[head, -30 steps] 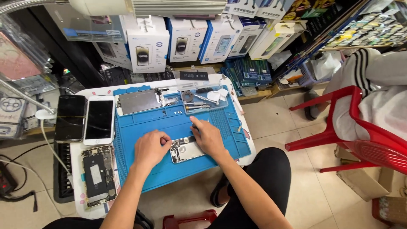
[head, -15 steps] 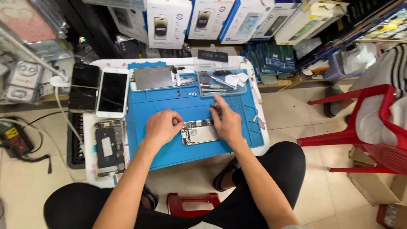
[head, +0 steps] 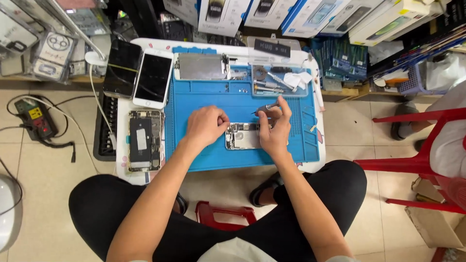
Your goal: The person uses a screwdriver to remove screws from a disassembled smartphone placed on a blue work mat. They then use tweezers to carefully lift and remove small internal components from the phone's chassis.
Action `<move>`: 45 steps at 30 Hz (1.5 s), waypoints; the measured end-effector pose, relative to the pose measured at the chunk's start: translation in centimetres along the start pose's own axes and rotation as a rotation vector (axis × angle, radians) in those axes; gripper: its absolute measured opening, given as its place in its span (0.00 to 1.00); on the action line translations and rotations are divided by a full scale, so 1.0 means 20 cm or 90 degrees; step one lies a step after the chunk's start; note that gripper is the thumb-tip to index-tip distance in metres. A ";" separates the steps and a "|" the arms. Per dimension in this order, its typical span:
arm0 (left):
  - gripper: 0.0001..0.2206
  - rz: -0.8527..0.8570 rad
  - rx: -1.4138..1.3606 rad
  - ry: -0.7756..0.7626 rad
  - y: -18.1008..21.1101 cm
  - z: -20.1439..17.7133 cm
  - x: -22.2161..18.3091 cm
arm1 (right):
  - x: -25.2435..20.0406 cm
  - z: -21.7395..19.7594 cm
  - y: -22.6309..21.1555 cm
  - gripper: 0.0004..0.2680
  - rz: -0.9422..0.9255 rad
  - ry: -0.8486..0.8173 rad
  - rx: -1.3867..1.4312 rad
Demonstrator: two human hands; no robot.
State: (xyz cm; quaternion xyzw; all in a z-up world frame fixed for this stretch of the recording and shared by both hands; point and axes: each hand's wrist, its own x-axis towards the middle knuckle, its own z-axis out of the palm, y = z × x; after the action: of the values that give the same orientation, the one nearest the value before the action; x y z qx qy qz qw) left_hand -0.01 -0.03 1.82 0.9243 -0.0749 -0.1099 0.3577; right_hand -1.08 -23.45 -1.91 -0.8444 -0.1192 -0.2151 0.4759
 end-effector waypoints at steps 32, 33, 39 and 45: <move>0.03 0.055 -0.033 0.062 -0.06 0.04 0.02 | -0.16 0.22 -0.07 0.22 -0.158 -0.110 0.149; 0.03 0.052 -0.032 0.061 -0.06 0.05 0.02 | -0.17 0.22 -0.07 0.22 -0.155 -0.108 0.154; 0.03 0.047 0.030 0.068 -0.02 0.02 0.01 | -0.16 0.18 -0.17 0.24 -0.146 -0.162 0.166; 0.04 0.045 0.025 0.062 -0.03 0.03 0.01 | -0.16 0.18 -0.17 0.24 -0.134 -0.162 0.189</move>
State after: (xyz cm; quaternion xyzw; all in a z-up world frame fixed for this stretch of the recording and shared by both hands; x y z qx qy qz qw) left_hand 0.17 -0.04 0.97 0.9323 -0.0920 -0.0505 0.3461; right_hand -4.41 -18.69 -2.55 -0.7685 -0.2961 -0.1353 0.5509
